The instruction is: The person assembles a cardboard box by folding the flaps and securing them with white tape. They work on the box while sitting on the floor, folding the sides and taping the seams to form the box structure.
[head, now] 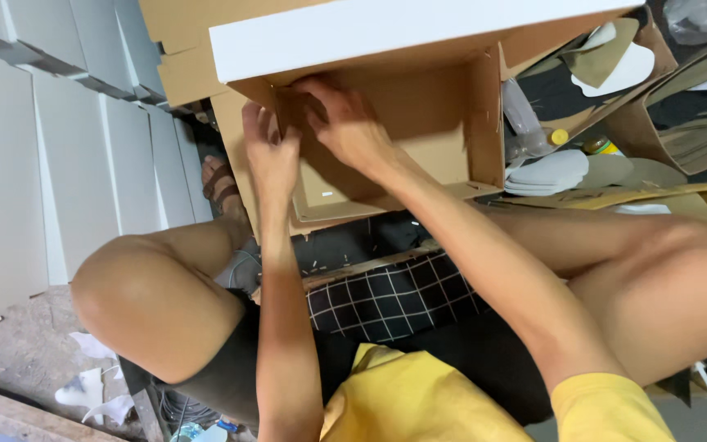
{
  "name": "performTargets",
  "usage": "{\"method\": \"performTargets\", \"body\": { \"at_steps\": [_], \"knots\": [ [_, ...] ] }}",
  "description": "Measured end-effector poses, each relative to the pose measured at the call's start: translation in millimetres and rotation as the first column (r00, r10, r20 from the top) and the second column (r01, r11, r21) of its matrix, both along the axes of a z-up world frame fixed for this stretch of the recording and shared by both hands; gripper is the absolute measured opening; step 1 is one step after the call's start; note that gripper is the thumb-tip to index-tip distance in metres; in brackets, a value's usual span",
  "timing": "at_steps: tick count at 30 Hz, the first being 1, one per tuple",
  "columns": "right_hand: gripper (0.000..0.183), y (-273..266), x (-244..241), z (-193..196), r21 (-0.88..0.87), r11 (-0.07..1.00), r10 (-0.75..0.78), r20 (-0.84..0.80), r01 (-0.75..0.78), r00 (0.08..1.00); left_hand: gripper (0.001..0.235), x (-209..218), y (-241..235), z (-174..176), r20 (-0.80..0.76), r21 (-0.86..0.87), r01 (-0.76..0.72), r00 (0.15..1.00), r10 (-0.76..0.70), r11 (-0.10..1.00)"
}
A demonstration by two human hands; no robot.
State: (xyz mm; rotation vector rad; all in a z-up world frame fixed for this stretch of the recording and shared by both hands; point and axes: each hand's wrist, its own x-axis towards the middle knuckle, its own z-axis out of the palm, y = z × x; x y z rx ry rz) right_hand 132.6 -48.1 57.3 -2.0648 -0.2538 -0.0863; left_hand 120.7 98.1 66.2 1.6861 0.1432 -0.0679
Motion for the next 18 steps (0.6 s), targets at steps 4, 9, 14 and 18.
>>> {"method": "performTargets", "body": {
  "at_steps": [4,9,14,18],
  "knots": [
    [0.031,10.6,13.7,-27.1,-0.14,0.976,-0.174,-0.025,0.169,0.984,0.059,26.4,1.9,12.7,0.007,0.172,0.081,0.997,-0.083,0.982],
    [0.02,3.8,22.1,-46.3,-0.093,0.967,-0.18,0.409,0.238,0.894,0.012,36.0,1.3,12.3,-0.038,0.478,0.142,0.989,-0.141,0.867],
    [0.007,3.4,38.4,-39.7,-0.118,0.932,-0.24,0.507,0.342,0.828,0.011,41.9,4.9,-5.5,-0.069,0.591,0.179,0.983,-0.172,0.786],
    [0.008,0.4,45.7,-40.3,-0.165,0.933,-0.2,0.501,0.32,0.842,0.003,37.5,6.1,-18.6,0.099,0.659,0.114,0.967,-0.237,0.744]
  ]
}}
